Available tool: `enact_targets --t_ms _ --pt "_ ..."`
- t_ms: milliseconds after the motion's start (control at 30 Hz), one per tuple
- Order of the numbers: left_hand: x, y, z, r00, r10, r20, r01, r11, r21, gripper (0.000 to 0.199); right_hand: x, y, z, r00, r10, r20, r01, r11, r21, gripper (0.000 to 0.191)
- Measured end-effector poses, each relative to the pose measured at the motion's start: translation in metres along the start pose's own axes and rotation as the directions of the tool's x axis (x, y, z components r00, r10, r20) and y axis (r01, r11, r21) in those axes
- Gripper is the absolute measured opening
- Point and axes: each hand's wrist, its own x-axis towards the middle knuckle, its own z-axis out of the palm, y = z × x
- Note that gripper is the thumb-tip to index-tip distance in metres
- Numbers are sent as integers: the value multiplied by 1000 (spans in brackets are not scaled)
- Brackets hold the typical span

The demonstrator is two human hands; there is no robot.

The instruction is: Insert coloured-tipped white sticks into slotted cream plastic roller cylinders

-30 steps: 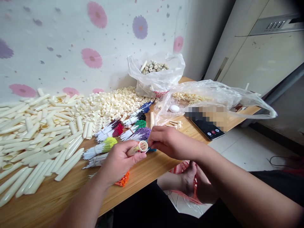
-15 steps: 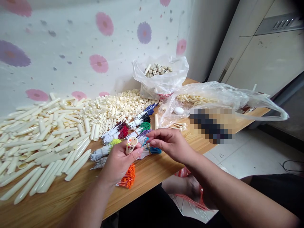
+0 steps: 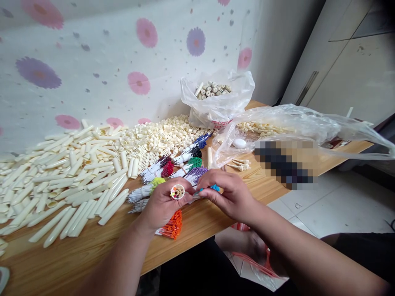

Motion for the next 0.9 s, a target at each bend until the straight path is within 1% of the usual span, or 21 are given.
enact_targets --t_ms 33,100,167,233,333,367,433,667,767,900 --pt "1 0 -1 997 68 -38 -67 997 27 7 0 -6 -3 999 -23 -48 20 998 -59 10" --pt "2 -1 -2 977 189 -96 -181 980 85 2 0 -22 -10 983 -89 -161 64 986 -154 6" --pt "2 -1 -5 966 234 -106 -221 968 120 4 0 -42 -20 956 -172 -239 118 967 -226 10" --pt "2 0 -6 971 228 -77 -217 967 133 8 2 -62 -28 951 -206 -232 141 953 -268 12" --pt "1 0 -6 976 215 -26 -209 967 145 10 5 -80 -34 973 -210 -100 171 936 -309 13" --pt "0 0 -5 976 216 -15 -212 966 145 10 6 -82 -34 976 -212 -56 184 930 -318 14" --pt "0 0 -5 976 216 -8 -213 967 140 10 7 -81 -30 973 -231 -10 216 923 -319 12" --pt "-1 -2 -4 973 229 10 -228 965 130 10 3 -66 -13 955 -295 -19 276 913 -300 13" --pt "-1 -2 -4 973 230 16 -230 964 136 11 2 -65 -11 951 -307 -26 287 913 -289 14" --pt "-2 -2 -4 980 200 20 -200 969 147 12 -1 -66 -12 957 -287 -33 267 922 -279 16"
